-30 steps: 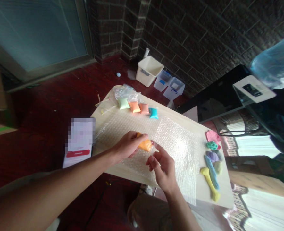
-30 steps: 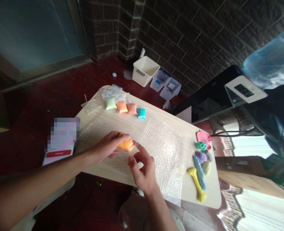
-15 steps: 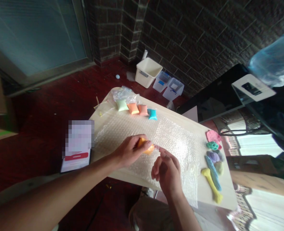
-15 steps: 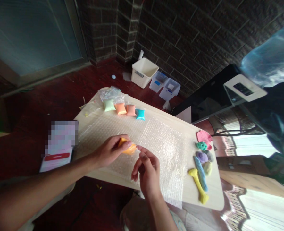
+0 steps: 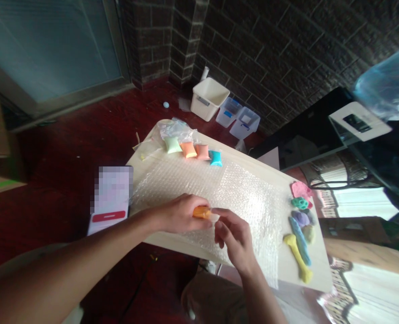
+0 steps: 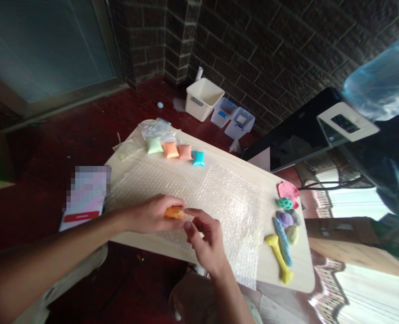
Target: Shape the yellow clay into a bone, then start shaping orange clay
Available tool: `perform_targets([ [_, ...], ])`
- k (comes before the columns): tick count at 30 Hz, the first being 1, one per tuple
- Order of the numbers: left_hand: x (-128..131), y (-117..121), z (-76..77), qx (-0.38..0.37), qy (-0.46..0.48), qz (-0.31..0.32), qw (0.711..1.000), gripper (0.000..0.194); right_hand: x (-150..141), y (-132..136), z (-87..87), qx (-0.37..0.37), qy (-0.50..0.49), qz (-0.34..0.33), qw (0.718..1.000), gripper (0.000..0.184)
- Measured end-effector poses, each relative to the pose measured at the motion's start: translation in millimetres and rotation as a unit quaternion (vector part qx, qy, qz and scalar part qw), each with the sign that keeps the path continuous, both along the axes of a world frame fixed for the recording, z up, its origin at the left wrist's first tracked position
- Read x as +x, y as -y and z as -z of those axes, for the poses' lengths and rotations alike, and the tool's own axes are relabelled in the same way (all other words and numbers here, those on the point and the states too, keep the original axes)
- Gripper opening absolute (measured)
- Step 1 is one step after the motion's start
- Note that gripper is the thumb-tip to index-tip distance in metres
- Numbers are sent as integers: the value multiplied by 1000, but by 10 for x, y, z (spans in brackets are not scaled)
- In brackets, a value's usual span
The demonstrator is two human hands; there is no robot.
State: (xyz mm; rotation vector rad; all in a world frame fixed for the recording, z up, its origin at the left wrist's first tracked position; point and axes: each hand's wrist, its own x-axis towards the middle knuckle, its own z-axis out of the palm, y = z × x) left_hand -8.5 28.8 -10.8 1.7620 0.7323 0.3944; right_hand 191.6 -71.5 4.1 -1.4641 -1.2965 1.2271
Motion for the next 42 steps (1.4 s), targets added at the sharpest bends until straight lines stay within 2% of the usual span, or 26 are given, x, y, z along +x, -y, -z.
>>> perform_targets([
  [4,6,50,63,54,-40,12,998,29,-13,16,-23,36,93,-88,991,33],
  [9,-1,63,0,124,-92,-4,988,20,-37,12,-42,50,157,-149,975,42],
  [15,9,50,-72,154,-138,-30,978,12,-81,40,-86,32,201,-162,966,60],
  [19,21,62,-98,162,-123,7,979,18,-35,64,-76,39,109,-181,977,54],
  [21,16,64,-115,164,-130,32,977,19,-32,63,-70,40,95,-193,976,49],
  [26,-5,61,-112,186,-168,37,967,14,-150,51,-105,37,273,-197,941,52],
  [28,-5,69,-103,196,-172,31,965,16,-177,59,-115,47,306,-193,931,55],
  [30,-1,84,-103,197,-172,40,964,20,-161,67,-106,41,275,-208,938,52],
  [33,1,94,-117,199,-169,63,963,23,-111,65,-73,33,156,-239,958,45],
  [35,-5,85,-124,210,-173,71,960,20,-116,57,-65,27,136,-246,959,41],
  [40,-31,76,-145,245,-194,68,947,13,-261,46,-142,17,308,-226,924,35],
  [42,-30,103,-179,258,-199,63,943,13,-274,37,-191,10,297,-234,926,36],
])
